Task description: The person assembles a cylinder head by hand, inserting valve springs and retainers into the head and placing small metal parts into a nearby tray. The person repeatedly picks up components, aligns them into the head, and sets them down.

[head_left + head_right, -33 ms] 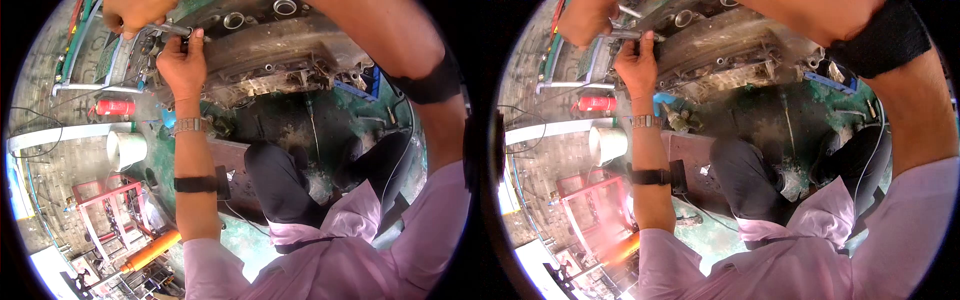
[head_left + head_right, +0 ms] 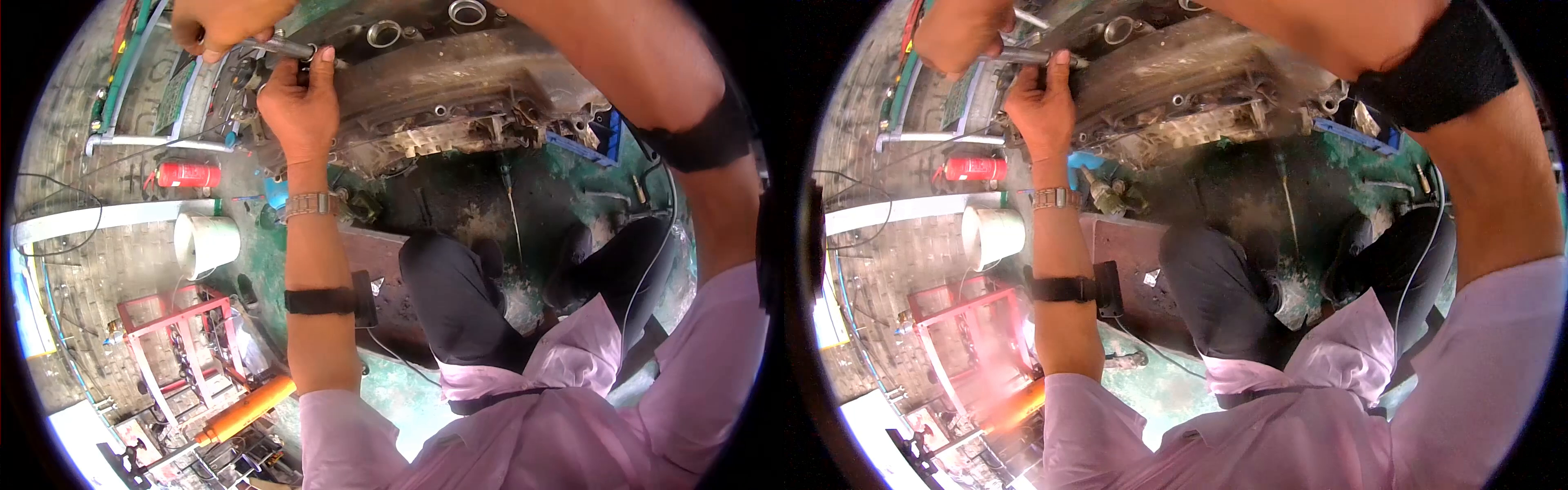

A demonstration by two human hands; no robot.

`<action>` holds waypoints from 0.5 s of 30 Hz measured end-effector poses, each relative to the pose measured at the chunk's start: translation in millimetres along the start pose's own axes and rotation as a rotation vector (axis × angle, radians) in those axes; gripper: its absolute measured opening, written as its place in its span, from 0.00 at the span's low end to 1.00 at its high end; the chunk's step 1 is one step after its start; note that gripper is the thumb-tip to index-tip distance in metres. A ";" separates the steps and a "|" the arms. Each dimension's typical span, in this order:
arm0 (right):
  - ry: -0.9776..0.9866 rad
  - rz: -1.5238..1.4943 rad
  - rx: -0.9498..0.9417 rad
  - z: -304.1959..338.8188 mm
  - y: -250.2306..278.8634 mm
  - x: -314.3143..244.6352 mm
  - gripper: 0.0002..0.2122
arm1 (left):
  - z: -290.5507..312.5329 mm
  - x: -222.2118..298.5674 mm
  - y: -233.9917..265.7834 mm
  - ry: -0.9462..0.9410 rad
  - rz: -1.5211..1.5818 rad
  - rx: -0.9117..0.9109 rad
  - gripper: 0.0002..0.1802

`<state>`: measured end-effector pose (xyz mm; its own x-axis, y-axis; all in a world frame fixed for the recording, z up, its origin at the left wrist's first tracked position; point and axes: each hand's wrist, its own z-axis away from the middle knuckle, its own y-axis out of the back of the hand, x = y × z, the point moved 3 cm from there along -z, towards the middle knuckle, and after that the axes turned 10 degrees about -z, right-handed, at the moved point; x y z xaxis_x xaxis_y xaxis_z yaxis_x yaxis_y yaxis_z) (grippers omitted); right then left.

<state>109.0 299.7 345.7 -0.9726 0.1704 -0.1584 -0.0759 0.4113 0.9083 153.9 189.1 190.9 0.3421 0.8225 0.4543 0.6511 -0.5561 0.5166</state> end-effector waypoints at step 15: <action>-0.207 0.045 0.356 10.2 -16.6 -13.7 0.10 | 1.6 -4.2 -1.5 0.093 0.072 0.027 0.22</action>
<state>125.8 299.7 328.8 -0.9057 0.3569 -0.2288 0.0821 0.6771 0.7313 152.5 186.6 187.1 0.3247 0.7655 0.5555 0.6457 -0.6086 0.4612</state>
